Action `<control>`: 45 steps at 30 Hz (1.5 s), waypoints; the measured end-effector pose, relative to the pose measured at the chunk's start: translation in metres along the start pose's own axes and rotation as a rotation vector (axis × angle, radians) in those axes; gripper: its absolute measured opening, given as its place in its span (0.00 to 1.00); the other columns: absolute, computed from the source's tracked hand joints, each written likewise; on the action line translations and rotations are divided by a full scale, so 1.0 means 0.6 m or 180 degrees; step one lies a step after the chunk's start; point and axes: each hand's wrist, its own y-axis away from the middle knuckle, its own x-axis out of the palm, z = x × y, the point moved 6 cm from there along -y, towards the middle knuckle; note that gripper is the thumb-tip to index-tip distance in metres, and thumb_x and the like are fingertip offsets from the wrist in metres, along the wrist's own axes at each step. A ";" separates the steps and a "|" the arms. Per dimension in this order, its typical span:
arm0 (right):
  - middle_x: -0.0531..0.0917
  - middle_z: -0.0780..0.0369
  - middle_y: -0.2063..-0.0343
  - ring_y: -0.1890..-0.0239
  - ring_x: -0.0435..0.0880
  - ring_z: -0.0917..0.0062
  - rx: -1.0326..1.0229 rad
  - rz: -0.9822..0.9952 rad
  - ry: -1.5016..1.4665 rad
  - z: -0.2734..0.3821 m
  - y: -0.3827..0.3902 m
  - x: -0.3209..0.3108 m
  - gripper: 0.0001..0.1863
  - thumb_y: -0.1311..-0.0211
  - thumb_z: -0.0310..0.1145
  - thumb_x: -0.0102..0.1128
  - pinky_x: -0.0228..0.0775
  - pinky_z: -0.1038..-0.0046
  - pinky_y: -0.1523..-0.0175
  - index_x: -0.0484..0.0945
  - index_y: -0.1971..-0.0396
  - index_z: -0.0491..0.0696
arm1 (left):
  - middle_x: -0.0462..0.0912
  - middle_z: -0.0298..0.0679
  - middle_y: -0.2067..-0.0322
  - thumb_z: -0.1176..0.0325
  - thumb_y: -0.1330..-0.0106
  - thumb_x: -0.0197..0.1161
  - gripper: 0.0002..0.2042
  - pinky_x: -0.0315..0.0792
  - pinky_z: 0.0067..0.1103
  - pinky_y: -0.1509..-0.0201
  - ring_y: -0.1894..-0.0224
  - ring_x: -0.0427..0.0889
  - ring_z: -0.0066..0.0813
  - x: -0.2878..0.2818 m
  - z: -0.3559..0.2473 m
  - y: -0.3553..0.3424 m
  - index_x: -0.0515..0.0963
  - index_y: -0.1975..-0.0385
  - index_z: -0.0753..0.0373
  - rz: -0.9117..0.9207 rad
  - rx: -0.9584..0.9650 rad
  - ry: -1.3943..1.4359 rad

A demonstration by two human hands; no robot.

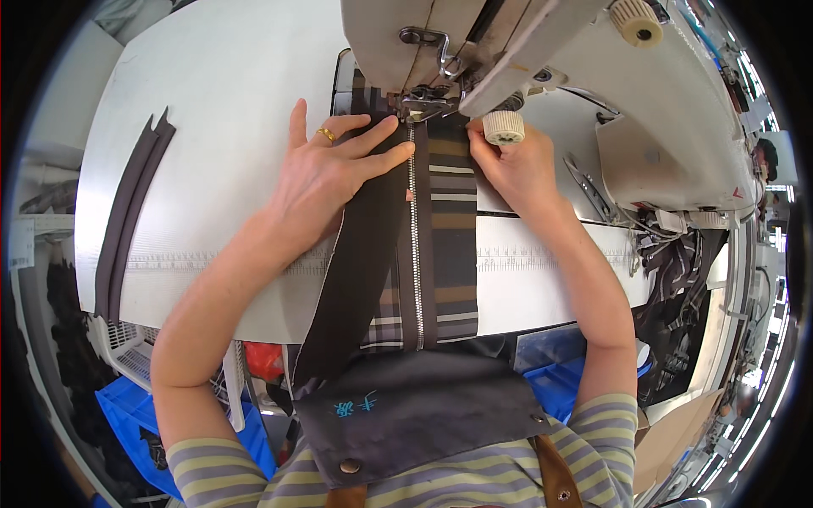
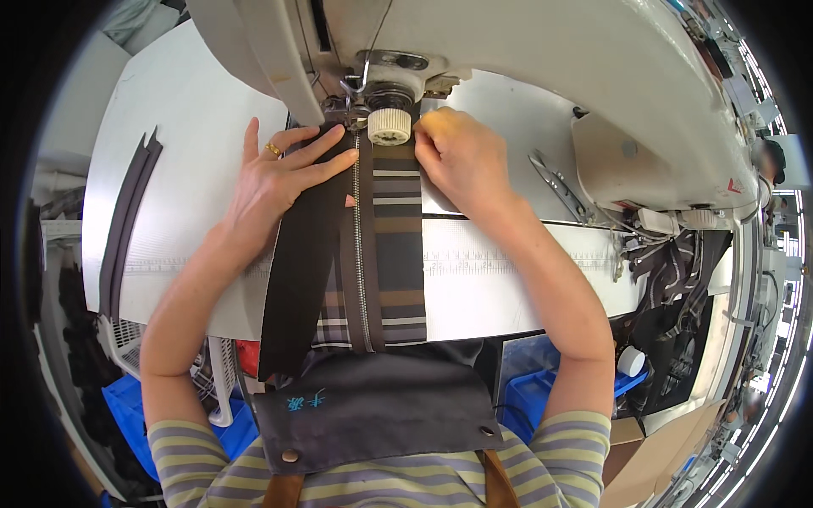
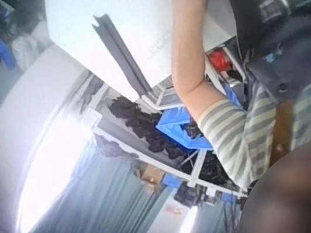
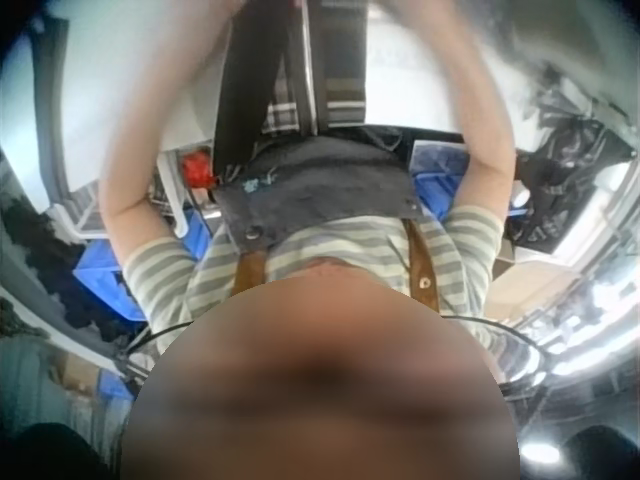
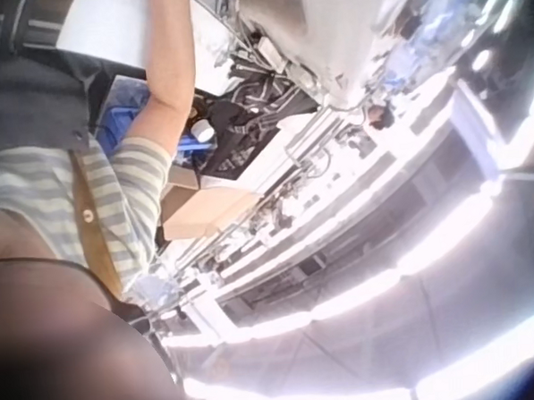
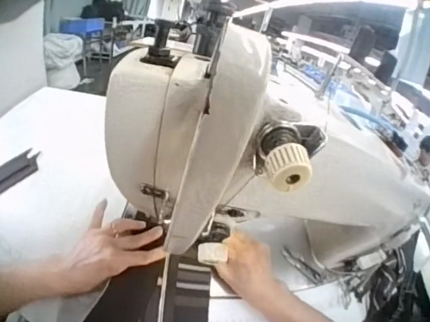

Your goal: Sewing zippers onto plaid fabric pieces using an industrial sewing machine.

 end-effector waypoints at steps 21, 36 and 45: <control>0.69 0.68 0.81 0.85 0.72 0.76 -0.0986 0.0326 0.0992 0.060 0.009 0.029 0.37 0.52 0.20 0.56 0.65 0.74 0.81 0.69 0.39 0.64 | 0.74 0.35 0.42 0.84 0.56 0.60 0.34 0.46 0.56 0.33 0.41 0.71 0.39 -0.005 0.002 -0.004 0.76 0.46 0.44 0.0022 -0.0077 0.0173; 0.79 0.59 0.64 0.59 0.78 0.63 -0.0720 0.0352 -0.0716 0.094 0.106 -0.041 0.12 0.55 0.26 0.69 0.70 0.65 0.56 0.80 0.67 0.48 | 0.75 0.35 0.43 0.55 0.46 0.67 0.23 0.43 0.56 0.34 0.42 0.73 0.35 -0.030 -0.056 0.062 0.78 0.50 0.52 0.0097 0.1072 -0.0011; 0.79 0.65 0.48 0.45 0.74 0.71 -0.1180 0.0187 0.0103 0.213 0.270 -0.013 0.18 0.53 0.35 0.65 0.57 0.66 0.37 0.83 0.58 0.58 | 0.77 0.33 0.45 0.69 0.43 0.55 0.20 0.41 0.51 0.31 0.42 0.74 0.27 -0.045 -0.156 0.190 0.78 0.49 0.58 0.0150 0.0000 0.0521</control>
